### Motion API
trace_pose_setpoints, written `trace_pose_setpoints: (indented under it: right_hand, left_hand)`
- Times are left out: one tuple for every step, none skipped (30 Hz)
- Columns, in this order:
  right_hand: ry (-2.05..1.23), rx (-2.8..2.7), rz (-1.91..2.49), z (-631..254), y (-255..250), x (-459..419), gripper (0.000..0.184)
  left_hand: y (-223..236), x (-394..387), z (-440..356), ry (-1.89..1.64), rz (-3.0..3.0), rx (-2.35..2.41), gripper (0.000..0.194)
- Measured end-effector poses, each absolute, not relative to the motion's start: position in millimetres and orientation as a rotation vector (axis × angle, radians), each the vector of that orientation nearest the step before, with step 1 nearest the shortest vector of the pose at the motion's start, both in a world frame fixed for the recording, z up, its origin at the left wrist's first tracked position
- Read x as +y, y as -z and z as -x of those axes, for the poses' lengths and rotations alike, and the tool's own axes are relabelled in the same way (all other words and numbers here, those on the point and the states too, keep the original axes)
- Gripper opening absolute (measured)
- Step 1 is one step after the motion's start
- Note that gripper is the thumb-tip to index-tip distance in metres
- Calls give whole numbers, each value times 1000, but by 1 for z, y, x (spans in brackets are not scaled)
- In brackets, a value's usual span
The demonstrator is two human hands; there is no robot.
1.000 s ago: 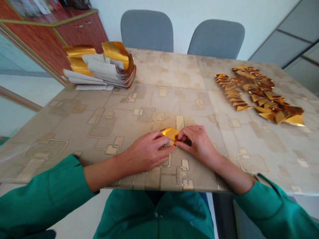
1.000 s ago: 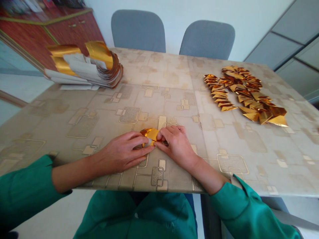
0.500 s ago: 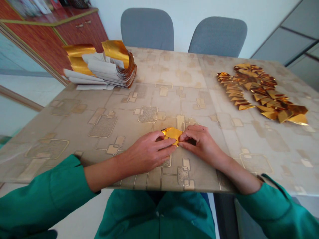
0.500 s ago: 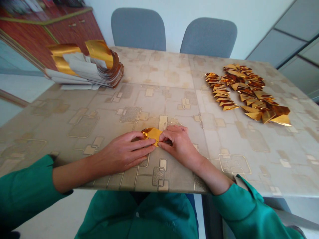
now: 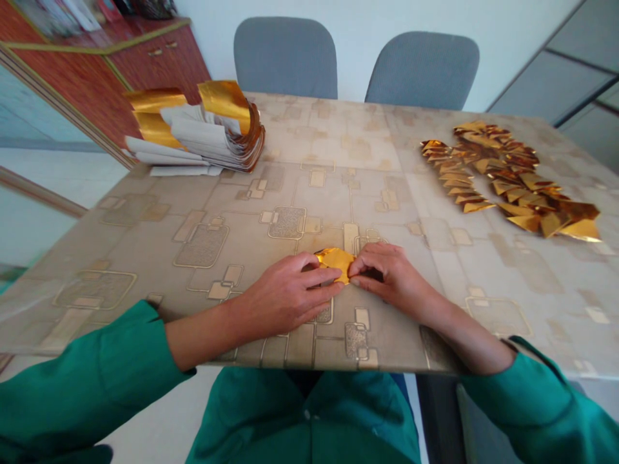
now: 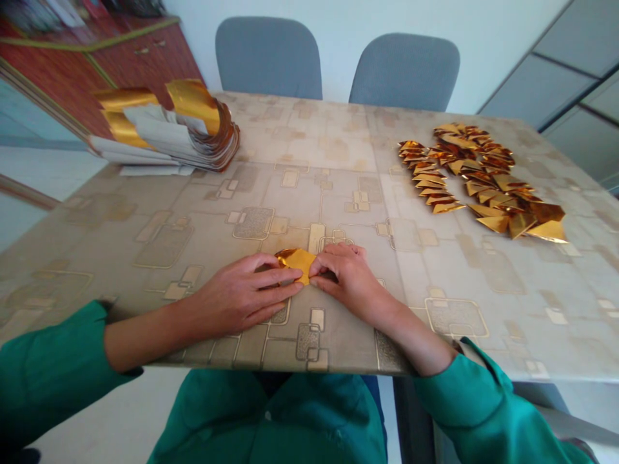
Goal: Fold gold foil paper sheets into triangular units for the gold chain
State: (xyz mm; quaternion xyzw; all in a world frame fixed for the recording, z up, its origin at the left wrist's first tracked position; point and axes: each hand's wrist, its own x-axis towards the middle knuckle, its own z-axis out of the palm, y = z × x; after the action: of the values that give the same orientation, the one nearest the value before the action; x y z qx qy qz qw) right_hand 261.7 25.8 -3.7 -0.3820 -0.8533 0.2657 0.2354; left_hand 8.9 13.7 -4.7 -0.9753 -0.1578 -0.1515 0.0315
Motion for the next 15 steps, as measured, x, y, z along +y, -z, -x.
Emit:
trace_pose_setpoints:
  right_hand:
    - [-740,-2344,1035,-262,3,25,10]
    - [-741,-2342,1034,-261,2,25,11]
    - [-733,-2338,1047,-260,2,23,13]
    - [-710,-2330,1076,-258,2,22,15]
    - [-669,-2321,1116,-256,3,20,15]
    - [-619,-2314,1158,-254,5,19,14]
    - [-571,-2312,1195,-253,6,17,14]
    - [-534,-2316,1223,-252,7,16,14]
    - [-512,-2324,1239,-252,9,16,13]
    - [-511,-2335,1243,-253,9,15,13]
    - [-532,-2348,1234,-254,10,16,11]
    - [-568,-2364,1213,-256,10,17,9]
    - [-610,-2379,1187,-258,9,18,8]
    - [-651,-2392,1159,-260,9,20,8]
    - [-683,-2403,1133,-262,8,22,8]
  left_hand:
    - [5,14,-9,468,3002,-478,25]
    - [4,14,-9,467,2999,-470,26]
    - [4,14,-9,468,2998,-462,26]
    - [4,14,-9,470,2999,-454,26]
    - [4,14,-9,473,3003,-456,26]
    - [5,14,-9,480,3008,-472,26]
    - [5,14,-9,487,3013,-494,27]
    - [5,14,-9,494,3016,-508,27]
    - [5,14,-9,497,3018,-519,27]
    - [5,13,-9,501,3019,-531,27]
    - [6,13,-9,507,3020,-541,27]
    - [5,13,-8,515,3023,-549,27]
    - [5,13,-8,523,3026,-560,27]
    - [5,12,-8,532,3028,-570,28]
    - [4,12,-9,537,3028,-574,28]
